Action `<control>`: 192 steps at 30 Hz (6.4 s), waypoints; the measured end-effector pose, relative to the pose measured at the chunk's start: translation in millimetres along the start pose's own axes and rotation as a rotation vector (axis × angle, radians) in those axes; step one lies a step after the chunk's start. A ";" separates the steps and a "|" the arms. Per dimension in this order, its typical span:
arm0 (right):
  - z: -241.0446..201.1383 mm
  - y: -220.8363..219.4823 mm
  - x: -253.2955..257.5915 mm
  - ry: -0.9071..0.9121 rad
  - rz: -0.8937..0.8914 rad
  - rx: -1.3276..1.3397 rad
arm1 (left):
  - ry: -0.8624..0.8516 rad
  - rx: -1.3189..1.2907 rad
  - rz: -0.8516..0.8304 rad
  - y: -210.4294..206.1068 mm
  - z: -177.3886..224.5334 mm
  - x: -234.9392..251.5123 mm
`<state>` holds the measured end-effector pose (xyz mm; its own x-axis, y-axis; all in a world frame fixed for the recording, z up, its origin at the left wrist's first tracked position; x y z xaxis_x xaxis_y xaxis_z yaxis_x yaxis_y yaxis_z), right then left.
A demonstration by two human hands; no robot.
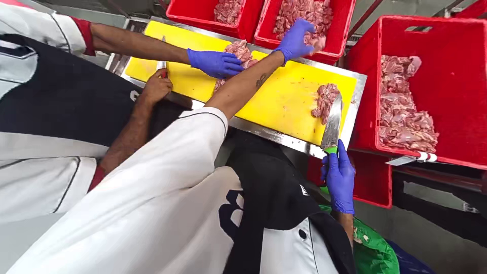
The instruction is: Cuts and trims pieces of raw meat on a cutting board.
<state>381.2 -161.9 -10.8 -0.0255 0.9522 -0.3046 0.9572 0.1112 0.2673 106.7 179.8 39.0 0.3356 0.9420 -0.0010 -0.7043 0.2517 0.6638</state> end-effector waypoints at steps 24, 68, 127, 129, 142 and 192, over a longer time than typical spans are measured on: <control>23.2 -52.8 50.3 0.042 -0.487 -0.376 | 0.138 0.635 -0.626 44.1 -72.7 -107.7; 25.1 -16.8 12.3 -0.026 -0.206 -0.135 | 0.379 0.313 -0.104 -72.8 -60.7 -129.2; -74.9 -154.0 125.6 0.183 -0.353 -0.797 | 0.294 0.225 0.082 -80.8 -64.3 -195.9; -68.5 -156.2 130.6 0.164 -0.362 -0.819 | 0.301 0.239 0.067 -79.4 -65.3 -194.2; -13.7 6.8 -52.6 0.009 -0.373 -0.674 | 0.114 0.539 0.097 -23.8 -39.3 -152.5; 0.3 -24.0 -56.9 0.005 -0.435 -0.743 | 0.112 0.341 -0.176 -84.1 -52.6 -151.6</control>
<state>359.8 -218.9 -0.2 -0.3496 0.7827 -0.5149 0.4251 0.6223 0.6573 82.1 27.5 -56.0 0.3489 0.9142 -0.2060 -0.3879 0.3410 0.8563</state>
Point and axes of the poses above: each hand's wrist, its own x-axis towards the middle knuckle, its own y-axis out of the back of the hand, z = x × y, the point moved 7 cm from there along x, towards the middle knuckle, and after that the axes turned 6 degrees about -z, right-handed, at the moved point
